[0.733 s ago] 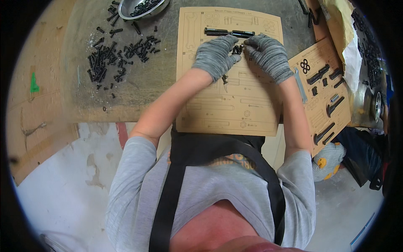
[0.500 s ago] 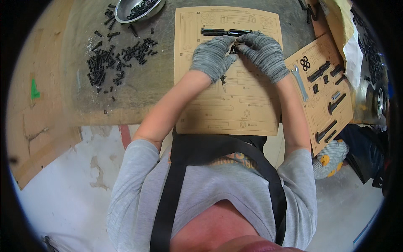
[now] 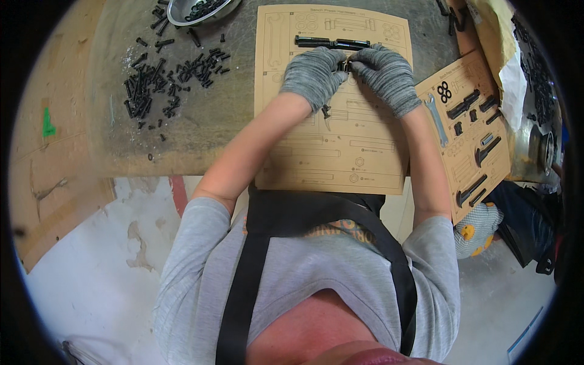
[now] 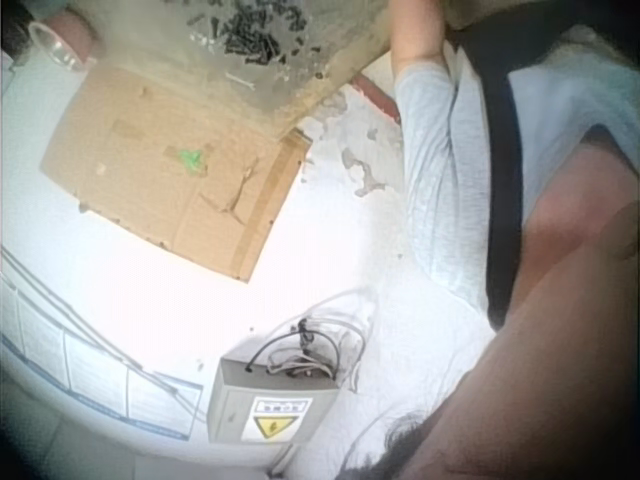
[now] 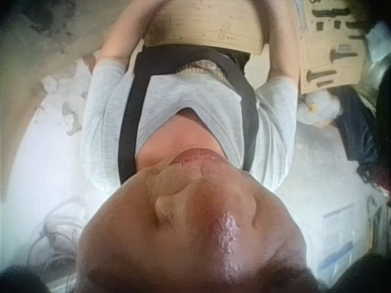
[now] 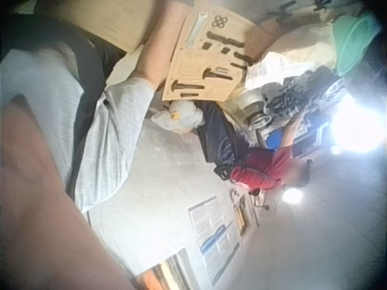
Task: The person assembles small black mechanical parts on a cardboard template, using a wrench to tighten components. They repeatedly pick up parts, align them, and secure them with the wrench, then place the assembled units on the template.
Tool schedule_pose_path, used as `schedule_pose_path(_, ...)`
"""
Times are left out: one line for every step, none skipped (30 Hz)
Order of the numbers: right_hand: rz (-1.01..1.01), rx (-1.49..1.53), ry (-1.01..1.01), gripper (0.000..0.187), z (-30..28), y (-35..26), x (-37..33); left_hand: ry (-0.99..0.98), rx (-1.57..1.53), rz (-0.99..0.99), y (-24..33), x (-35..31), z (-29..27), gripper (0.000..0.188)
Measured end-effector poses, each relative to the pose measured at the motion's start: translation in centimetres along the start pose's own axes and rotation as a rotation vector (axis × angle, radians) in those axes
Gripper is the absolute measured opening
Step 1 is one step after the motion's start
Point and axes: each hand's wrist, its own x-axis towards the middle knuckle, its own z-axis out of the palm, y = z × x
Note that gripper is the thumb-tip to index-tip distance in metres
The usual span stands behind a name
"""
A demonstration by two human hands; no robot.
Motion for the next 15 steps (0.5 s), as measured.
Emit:
schedule_pose_path(-0.015,-0.011,0.015,0.022,0.17,0.13,0.09,0.022,-0.028,0.011,-0.02,0.18,-0.06,0.036)
schedule_pose_path(-0.03,-0.022,0.029,0.022,0.35,0.2,0.16,0.044,-0.055,0.022,-0.04,0.4,-0.11,0.034)
schedule_pose_path(-0.039,-0.027,0.04,0.021,0.48,0.28,0.28,0.045,-0.087,0.025,-0.08,0.54,-0.16,0.033)
schedule_pose_path(-0.048,-0.031,0.051,0.021,0.6,0.34,0.41,0.062,-0.079,0.027,-0.11,0.69,-0.16,0.033)
schedule_pose_path(-0.06,-0.034,0.079,0.02,0.67,0.37,0.45,0.058,-0.076,0.021,-0.12,0.8,-0.16,0.032)
schedule_pose_path(-0.069,-0.04,0.074,0.02,0.71,0.42,0.49,0.061,-0.074,0.025,-0.12,0.88,-0.13,0.032)
schedule_pose_path(-0.082,-0.045,0.087,0.019,0.7,0.45,0.5,0.069,-0.073,0.026,-0.1,0.92,-0.07,0.032)
schedule_pose_path(-0.075,-0.057,0.082,0.019,0.65,0.48,0.46,0.081,-0.072,0.035,-0.13,0.92,-0.04,0.031)
schedule_pose_path(-0.099,-0.053,0.096,0.018,0.6,0.51,0.44,0.093,-0.07,0.046,-0.13,0.96,0.01,0.031)
schedule_pose_path(-0.104,-0.057,0.094,0.018,0.56,0.5,0.35,0.092,-0.063,0.043,-0.17,0.97,0.03,0.03)
schedule_pose_path(-0.107,-0.063,0.089,0.017,0.55,0.48,0.27,0.09,-0.057,0.04,-0.24,1.0,0.03,0.03)
schedule_pose_path(-0.107,-0.056,0.101,0.017,0.6,0.42,0.18,0.08,-0.048,0.042,-0.29,1.02,0.07,0.03)
schedule_pose_path(-0.104,-0.053,0.111,0.018,0.7,0.35,0.09,0.081,-0.057,0.048,-0.42,1.05,0.03,0.03)
schedule_pose_path(-0.135,-0.044,0.142,0.018,0.86,0.27,0.03,0.074,-0.063,0.059,-0.48,1.13,0.06,0.03)
schedule_pose_path(-0.105,-0.063,0.149,0.018,1.06,0.17,-0.04,0.086,-0.072,0.088,-0.54,1.16,0.06,0.03)
